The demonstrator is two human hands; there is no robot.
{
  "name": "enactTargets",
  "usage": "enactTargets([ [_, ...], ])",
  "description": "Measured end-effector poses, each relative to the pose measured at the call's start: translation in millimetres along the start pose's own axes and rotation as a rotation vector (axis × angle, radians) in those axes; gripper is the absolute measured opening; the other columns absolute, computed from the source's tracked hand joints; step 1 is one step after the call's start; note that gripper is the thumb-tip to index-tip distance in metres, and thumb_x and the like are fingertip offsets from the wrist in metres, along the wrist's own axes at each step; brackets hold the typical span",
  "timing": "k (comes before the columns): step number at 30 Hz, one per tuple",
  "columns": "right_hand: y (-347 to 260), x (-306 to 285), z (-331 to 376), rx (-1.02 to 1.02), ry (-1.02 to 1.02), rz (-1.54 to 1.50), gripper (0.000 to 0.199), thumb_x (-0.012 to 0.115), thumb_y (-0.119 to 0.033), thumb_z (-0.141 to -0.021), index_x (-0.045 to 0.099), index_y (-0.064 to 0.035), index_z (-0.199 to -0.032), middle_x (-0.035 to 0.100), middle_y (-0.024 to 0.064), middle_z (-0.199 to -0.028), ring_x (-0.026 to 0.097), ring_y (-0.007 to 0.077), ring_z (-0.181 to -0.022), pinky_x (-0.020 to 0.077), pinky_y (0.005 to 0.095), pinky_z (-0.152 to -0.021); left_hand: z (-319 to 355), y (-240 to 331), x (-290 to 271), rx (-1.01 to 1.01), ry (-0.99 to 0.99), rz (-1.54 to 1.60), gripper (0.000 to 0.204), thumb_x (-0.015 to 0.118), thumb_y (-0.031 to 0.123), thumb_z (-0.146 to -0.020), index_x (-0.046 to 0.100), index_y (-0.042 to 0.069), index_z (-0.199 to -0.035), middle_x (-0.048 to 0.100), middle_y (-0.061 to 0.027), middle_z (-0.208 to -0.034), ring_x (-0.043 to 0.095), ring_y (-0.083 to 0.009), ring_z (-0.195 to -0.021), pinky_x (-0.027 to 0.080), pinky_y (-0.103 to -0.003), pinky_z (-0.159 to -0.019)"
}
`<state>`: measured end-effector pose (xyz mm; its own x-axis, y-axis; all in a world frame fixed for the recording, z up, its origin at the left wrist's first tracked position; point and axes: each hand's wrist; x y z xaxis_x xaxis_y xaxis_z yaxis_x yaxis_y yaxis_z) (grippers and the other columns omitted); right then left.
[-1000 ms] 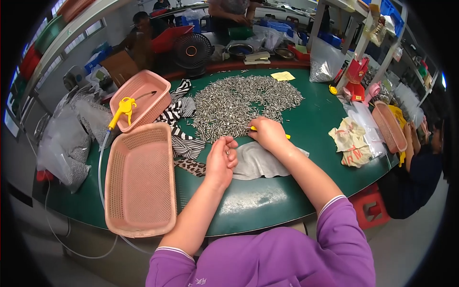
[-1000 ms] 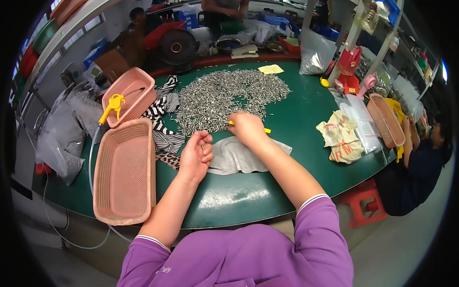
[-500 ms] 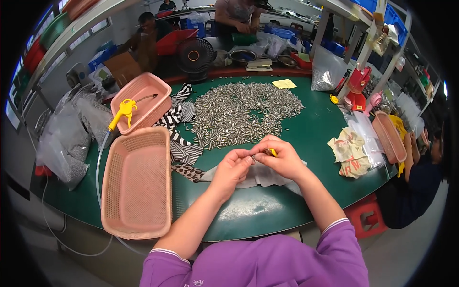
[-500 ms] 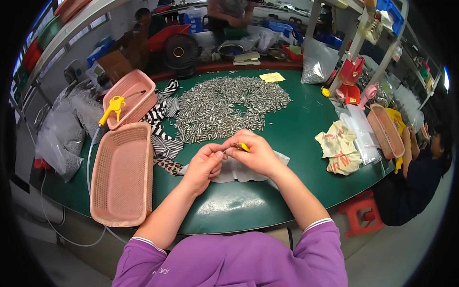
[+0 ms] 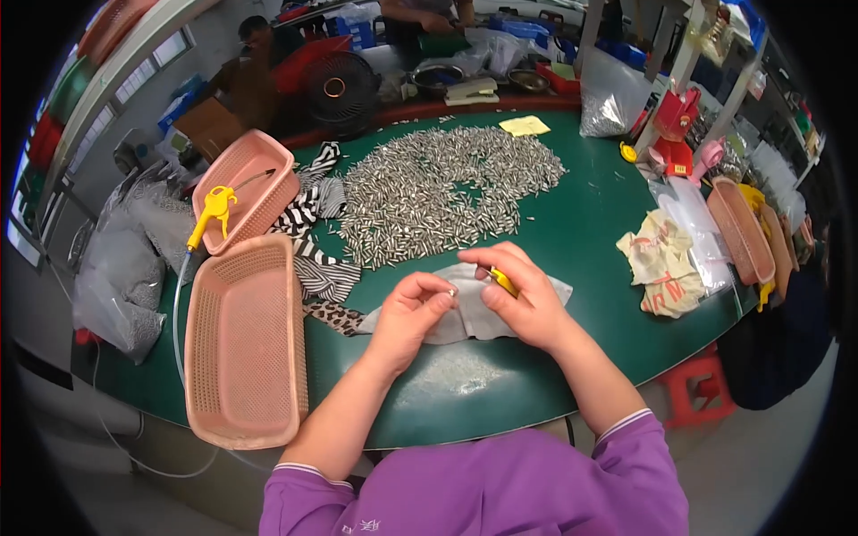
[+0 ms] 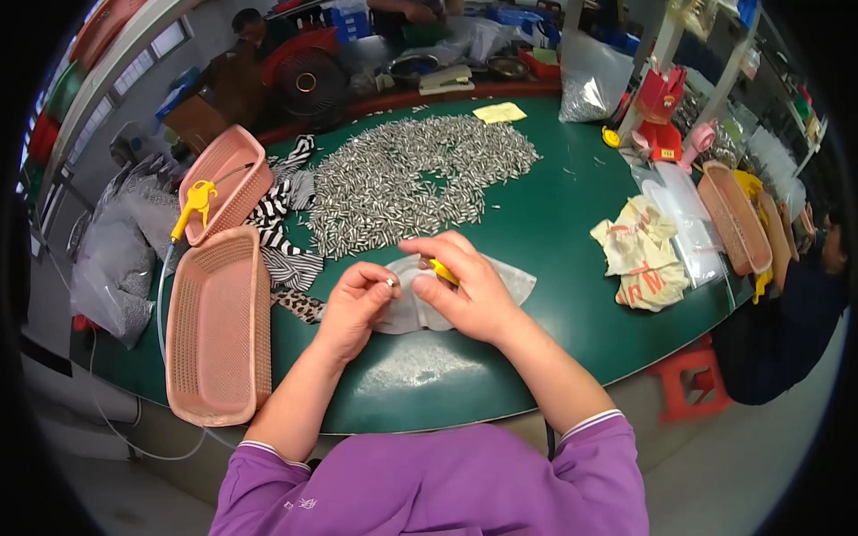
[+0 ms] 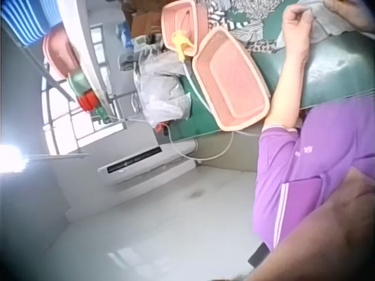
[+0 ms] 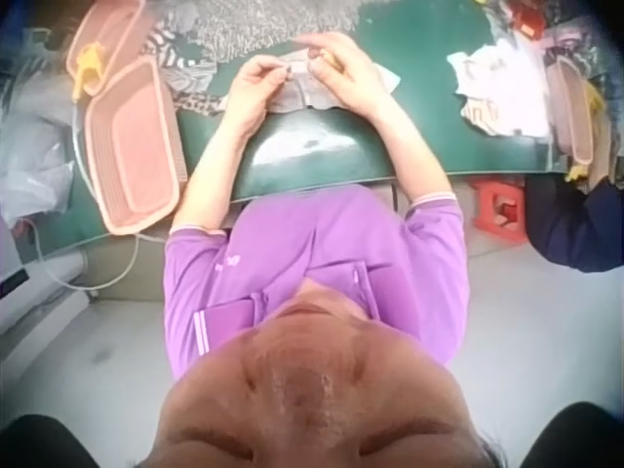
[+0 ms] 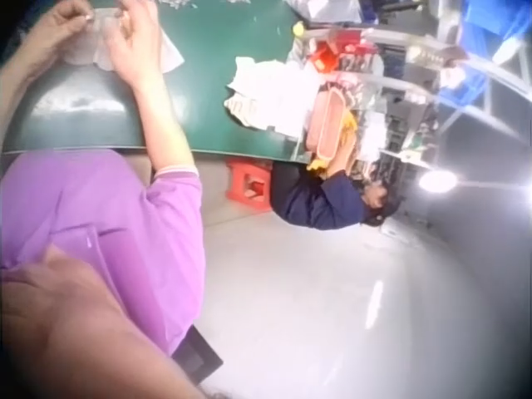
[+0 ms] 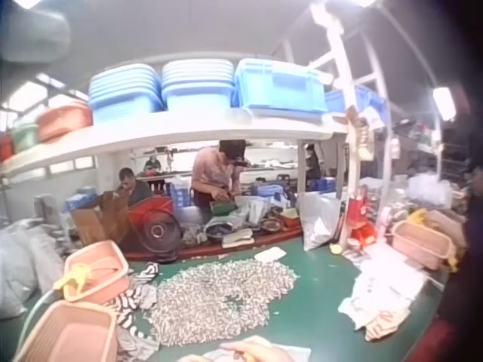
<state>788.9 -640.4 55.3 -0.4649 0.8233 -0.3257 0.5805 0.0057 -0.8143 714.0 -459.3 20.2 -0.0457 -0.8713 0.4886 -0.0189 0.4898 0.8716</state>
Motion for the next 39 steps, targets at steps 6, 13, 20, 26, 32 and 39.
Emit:
enactTargets([
  [6, -2.4, 0.7, 1.1, -0.012, -0.047, 0.022, 0.025, 0.054, -0.009, -0.088, 0.065, -0.0051, -0.110, 0.062, 0.0092, -0.087, 0.059, 0.0226, -0.082, 0.0473, 0.0328, -0.072, -3.1, -0.1, -6.6, 0.081, -0.005, -0.004, 0.010, 0.064, 0.012, -0.089, 0.062, 0.007, -0.098, 0.063, 0.0000, -0.090, 0.053, -0.0035, -0.075, 0.037, -0.017, -0.059],
  [13, -9.7, 4.3, 2.9, -0.139, 0.025, 0.119, 0.020, 0.064, -0.007, -0.082, 0.068, -0.0064, -0.101, 0.069, 0.0067, -0.087, 0.064, 0.0221, -0.078, 0.0506, 0.0317, -0.069, -1.6, -1.2, -5.4, 0.152, -0.001, -0.075, 0.009, 0.064, 0.009, -0.089, 0.062, 0.005, -0.097, 0.061, -0.0017, -0.092, 0.057, -0.0081, -0.085, 0.043, -0.019, -0.070],
  [20, -6.9, 6.9, 4.0, -0.210, 0.040, 0.180, 0.018, 0.068, -0.009, -0.080, 0.070, -0.0080, -0.097, 0.070, 0.0050, -0.090, 0.066, 0.0207, -0.079, 0.0516, 0.0314, -0.071, -1.5, -0.8, -1.9, 0.203, -0.008, -0.128, 0.008, 0.062, 0.009, -0.090, 0.061, 0.003, -0.095, 0.060, -0.0030, -0.090, 0.058, -0.0110, -0.085, 0.046, -0.024, -0.079],
  [26, -2.9, 7.1, 4.8, -0.224, 0.044, 0.221, 0.019, 0.069, -0.009, -0.078, 0.070, -0.0088, -0.096, 0.070, 0.0045, -0.090, 0.066, 0.0209, -0.079, 0.0519, 0.0314, -0.070, -2.2, -0.8, -2.1, 0.244, -0.006, -0.258, 0.007, 0.061, 0.009, -0.091, 0.060, 0.002, -0.094, 0.060, -0.0030, -0.088, 0.059, -0.0109, -0.083, 0.047, -0.024, -0.077],
  [32, -2.5, 6.0, 4.8, -0.286, 0.042, 0.326, 0.018, 0.070, -0.009, -0.076, 0.069, -0.0108, -0.095, 0.070, 0.0033, -0.089, 0.065, 0.0216, -0.077, 0.0520, 0.0315, -0.068, -4.4, 4.1, -6.4, 0.323, -0.020, -0.512, 0.006, 0.060, 0.008, -0.091, 0.061, 0.002, -0.091, 0.058, -0.0026, -0.084, 0.055, -0.0105, -0.077, 0.045, -0.024, -0.070],
  [39, -5.6, 8.3, 5.3, -0.274, 0.042, 0.354, 0.017, 0.067, -0.009, -0.079, 0.069, -0.0107, -0.096, 0.069, 0.0033, -0.087, 0.065, 0.0219, -0.078, 0.0517, 0.0318, -0.069, -4.0, 12.3, -2.0, 0.431, 0.008, -0.789, 0.007, 0.062, 0.009, -0.088, 0.062, 0.002, -0.087, 0.057, -0.0044, -0.078, 0.054, -0.0148, -0.072, 0.044, -0.026, -0.065],
])
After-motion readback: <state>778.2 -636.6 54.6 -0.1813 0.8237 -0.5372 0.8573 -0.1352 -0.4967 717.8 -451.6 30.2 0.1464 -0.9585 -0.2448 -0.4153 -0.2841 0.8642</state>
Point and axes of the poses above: each hand's wrist, its own z-axis away from the middle knuckle, its own x-axis out of the palm, y = z × x
